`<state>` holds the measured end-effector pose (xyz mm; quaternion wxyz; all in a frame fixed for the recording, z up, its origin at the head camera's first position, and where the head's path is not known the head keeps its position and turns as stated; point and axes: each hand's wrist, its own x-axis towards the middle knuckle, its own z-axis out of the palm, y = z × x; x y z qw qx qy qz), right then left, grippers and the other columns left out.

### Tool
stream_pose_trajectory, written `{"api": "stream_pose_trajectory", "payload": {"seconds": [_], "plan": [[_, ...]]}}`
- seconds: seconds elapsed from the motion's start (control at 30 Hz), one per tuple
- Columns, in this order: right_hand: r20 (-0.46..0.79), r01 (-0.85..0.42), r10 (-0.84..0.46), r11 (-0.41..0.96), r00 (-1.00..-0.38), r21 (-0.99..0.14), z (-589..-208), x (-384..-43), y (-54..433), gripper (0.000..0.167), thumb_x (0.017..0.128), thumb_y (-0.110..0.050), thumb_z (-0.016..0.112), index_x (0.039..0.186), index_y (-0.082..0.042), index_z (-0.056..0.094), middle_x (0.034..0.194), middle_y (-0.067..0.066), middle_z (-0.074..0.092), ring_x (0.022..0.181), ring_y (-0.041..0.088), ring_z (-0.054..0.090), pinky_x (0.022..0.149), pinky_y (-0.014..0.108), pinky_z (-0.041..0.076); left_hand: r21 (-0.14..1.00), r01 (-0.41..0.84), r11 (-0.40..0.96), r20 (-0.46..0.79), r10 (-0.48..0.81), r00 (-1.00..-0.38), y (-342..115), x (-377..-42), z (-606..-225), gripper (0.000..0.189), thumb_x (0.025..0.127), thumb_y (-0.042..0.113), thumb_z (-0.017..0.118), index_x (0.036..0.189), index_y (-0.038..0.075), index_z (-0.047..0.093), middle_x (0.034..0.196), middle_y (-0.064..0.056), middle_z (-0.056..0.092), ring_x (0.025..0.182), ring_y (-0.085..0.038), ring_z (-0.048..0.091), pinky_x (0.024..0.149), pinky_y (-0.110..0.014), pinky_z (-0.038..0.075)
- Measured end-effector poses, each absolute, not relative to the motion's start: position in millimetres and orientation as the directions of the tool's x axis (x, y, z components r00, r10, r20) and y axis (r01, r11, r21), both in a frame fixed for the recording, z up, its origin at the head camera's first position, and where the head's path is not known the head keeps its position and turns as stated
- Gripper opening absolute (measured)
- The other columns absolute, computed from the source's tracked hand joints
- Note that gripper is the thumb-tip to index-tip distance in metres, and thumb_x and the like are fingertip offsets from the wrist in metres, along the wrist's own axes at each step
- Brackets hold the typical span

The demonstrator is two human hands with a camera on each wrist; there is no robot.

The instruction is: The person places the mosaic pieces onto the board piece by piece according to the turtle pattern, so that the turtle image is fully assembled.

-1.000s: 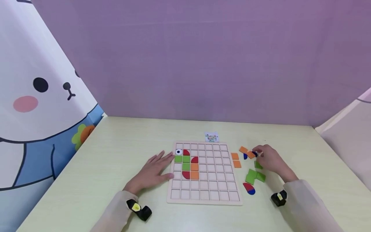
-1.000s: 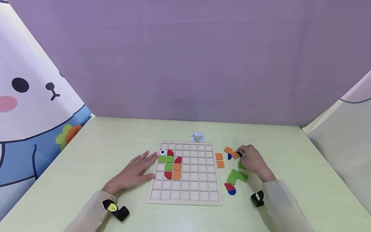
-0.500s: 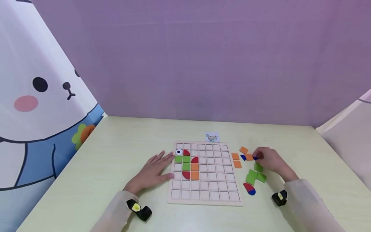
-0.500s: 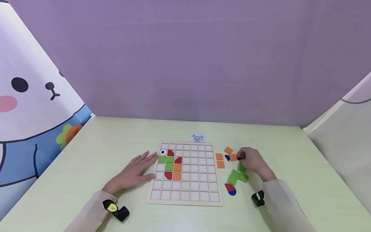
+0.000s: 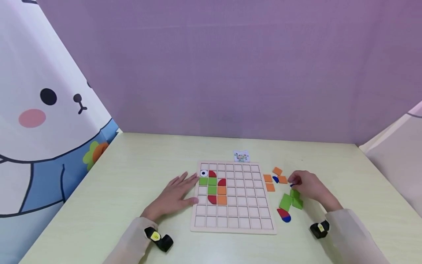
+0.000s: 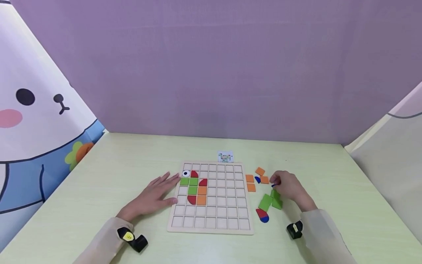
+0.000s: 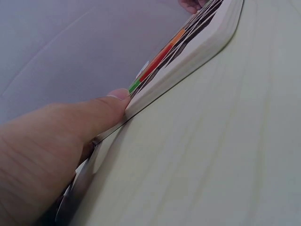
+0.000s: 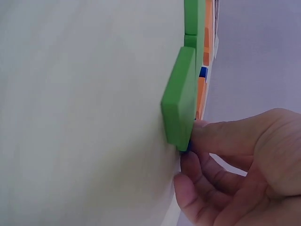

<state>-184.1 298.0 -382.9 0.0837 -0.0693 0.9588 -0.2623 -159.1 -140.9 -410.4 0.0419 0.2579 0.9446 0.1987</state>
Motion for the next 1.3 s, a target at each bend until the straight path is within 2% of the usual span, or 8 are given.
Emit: {"api": "stream_pose_trajectory", "payload": {"seconds": [0.2,0.37,0.67,0.9,1.07,1.17,1.3], "plan": [[-0.141,-0.064,-0.154,0.863,-0.978,-0.5,-381,-182,298,0.016,0.084,0.006,0.062,0.1,0.006,0.063,0.091,0.015,0.064,0.079,0.022,0.057,0.074,0.039,0.055,0.393,0.477,0.786,0.03,0.508,-0.861,-140,-160,-410,0.074,0.092,0.056,0.048,0.152,0.018,0.026,0.158,0.0,0.022,0.148,-0.031,0.009,0.119,-0.052,0.009],[-0.141,-0.059,-0.148,0.863,-0.979,-0.502,-374,-180,294,0.018,0.084,0.007,0.059,0.102,0.008,0.063,0.092,0.018,0.064,0.078,0.023,0.056,0.072,0.038,0.055,0.389,0.472,0.791,0.023,0.504,-0.863,-141,-159,-409,0.074,0.092,0.055,0.049,0.152,0.018,0.026,0.158,0.001,0.021,0.148,-0.031,0.009,0.119,-0.052,0.009],[-0.142,-0.075,-0.177,0.842,-0.974,-0.534,-373,-175,284,0.016,0.086,0.007,0.057,0.1,0.005,0.065,0.094,0.015,0.064,0.078,0.021,0.053,0.07,0.034,0.054,0.399,0.466,0.79,0.016,0.502,-0.865,-141,-158,-409,0.074,0.092,0.055,0.05,0.151,0.018,0.026,0.158,0.0,0.022,0.148,-0.03,0.009,0.119,-0.051,0.009],[-0.011,-0.206,-0.259,0.794,-0.966,-0.572,-374,-171,275,0.014,0.083,0.008,0.061,0.09,-0.003,0.066,0.091,0.009,0.065,0.083,0.022,0.056,0.073,0.034,0.054,0.4,0.477,0.782,0.027,0.51,-0.859,-141,-159,-411,0.073,0.093,0.053,0.05,0.151,0.018,0.026,0.158,-0.001,0.023,0.148,-0.031,0.01,0.119,-0.052,0.01],[0.08,-0.311,-0.337,0.715,-0.938,-0.626,-374,-170,267,0.014,0.082,0.008,0.064,0.086,-0.006,0.065,0.088,0.005,0.065,0.082,0.018,0.059,0.069,0.021,0.053,0.399,0.481,0.781,0.03,0.513,-0.858,-141,-159,-410,0.072,0.093,0.052,0.05,0.151,0.017,0.027,0.158,-0.002,0.024,0.148,-0.032,0.011,0.119,-0.053,0.01],[0.101,-0.326,-0.347,0.689,-0.932,-0.647,-373,-169,261,0.012,0.081,0.006,0.067,0.087,-0.005,0.065,0.086,0.004,0.065,0.078,0.016,0.059,0.066,0.017,0.051,0.399,0.472,0.786,0.02,0.507,-0.862,-140,-159,-409,0.072,0.093,0.053,0.05,0.151,0.018,0.026,0.158,0.0,0.023,0.148,-0.031,0.01,0.119,-0.052,0.01],[0.102,-0.324,-0.348,0.671,-0.932,-0.668,-372,-168,253,0.012,0.081,0.006,0.068,0.089,-0.003,0.066,0.083,0.004,0.063,0.075,0.015,0.057,0.065,0.017,0.05,0.397,0.47,0.788,0.019,0.505,-0.863,-139,-158,-409,0.072,0.093,0.053,0.05,0.151,0.018,0.026,0.158,0.0,0.022,0.148,-0.031,0.01,0.119,-0.052,0.01]]}}
